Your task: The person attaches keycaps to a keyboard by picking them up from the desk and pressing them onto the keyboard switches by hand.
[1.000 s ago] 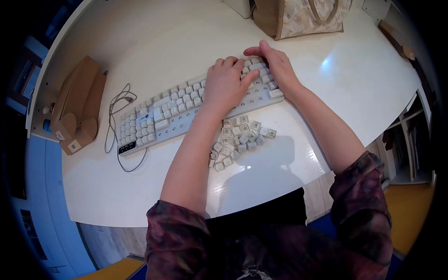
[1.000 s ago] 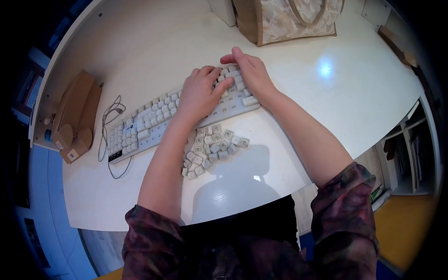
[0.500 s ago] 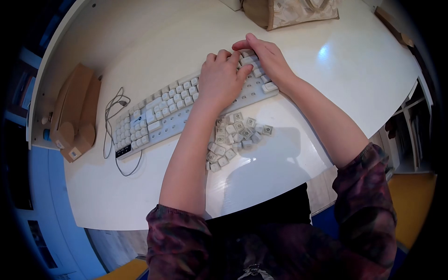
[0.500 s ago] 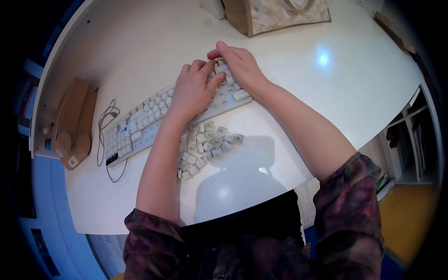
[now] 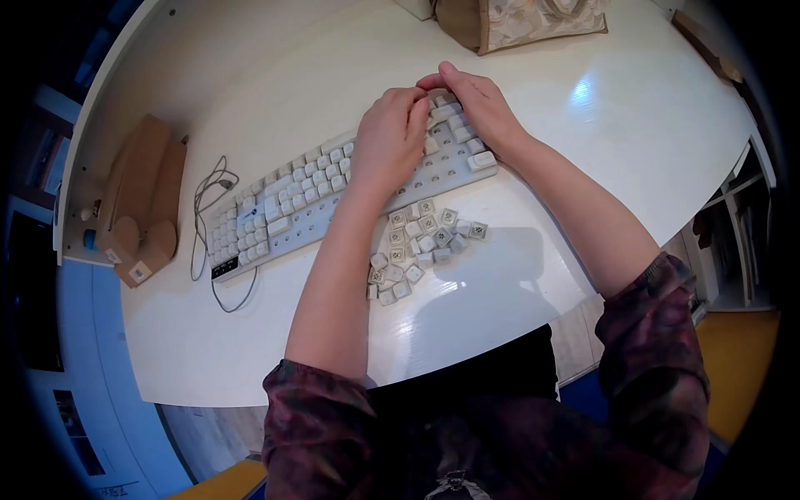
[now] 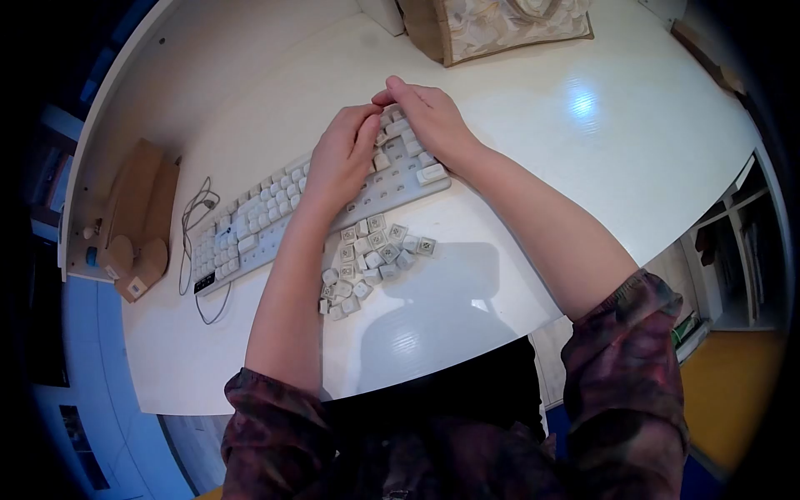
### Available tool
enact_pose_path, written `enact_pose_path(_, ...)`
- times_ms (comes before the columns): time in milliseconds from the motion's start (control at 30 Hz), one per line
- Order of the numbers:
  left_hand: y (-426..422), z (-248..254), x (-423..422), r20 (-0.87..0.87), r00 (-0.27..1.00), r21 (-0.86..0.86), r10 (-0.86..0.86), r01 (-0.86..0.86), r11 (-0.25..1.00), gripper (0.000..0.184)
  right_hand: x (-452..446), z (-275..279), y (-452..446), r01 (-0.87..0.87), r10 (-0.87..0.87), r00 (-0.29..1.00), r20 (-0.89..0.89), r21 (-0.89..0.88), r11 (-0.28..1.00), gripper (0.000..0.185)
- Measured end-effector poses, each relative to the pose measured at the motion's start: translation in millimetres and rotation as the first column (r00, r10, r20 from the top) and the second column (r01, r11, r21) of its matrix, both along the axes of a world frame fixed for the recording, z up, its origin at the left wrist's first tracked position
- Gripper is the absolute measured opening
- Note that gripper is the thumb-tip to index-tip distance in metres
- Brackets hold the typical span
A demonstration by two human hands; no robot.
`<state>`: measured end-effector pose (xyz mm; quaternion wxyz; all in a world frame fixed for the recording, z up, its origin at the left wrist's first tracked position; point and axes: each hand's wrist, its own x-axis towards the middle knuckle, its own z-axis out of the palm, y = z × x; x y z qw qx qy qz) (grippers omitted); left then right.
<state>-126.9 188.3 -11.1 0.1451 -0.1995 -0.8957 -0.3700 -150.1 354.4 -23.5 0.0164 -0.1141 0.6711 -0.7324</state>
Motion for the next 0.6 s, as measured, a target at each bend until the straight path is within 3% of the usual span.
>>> enact_pose_path(33, 0, 1, 0, 0.053, 0.999, 0.093, -0.009, 0.004, 0.996, 0.028, -1, 0, 1, -0.006, 0.006, 1.0, 0.016, -0.013, 1.0, 0.054)
enact_pose_path(233, -8, 7, 1, 0.042, 0.992, 0.023, -0.118, 0.117, 0.993, 0.024, -2, -1, 7, -0.041, 0.042, 0.999, -0.026, 0.035, 0.999, 0.055)
enact_pose_path(433, -8, 16, 5, 0.173, 0.969, 0.08, -0.178, 0.166, 0.983, 0.022, -3, -2, 8, -0.071, 0.071, 0.997, 0.011, 0.025, 0.997, 0.054)
enact_pose_path(600, -13, 33, 15, 0.18, 0.968, -0.134, -0.175, 0.2, 0.971, 0.027, 0, 0, 6, -0.045, 0.045, 0.999, 0.008, 0.029, 0.999, 0.05)
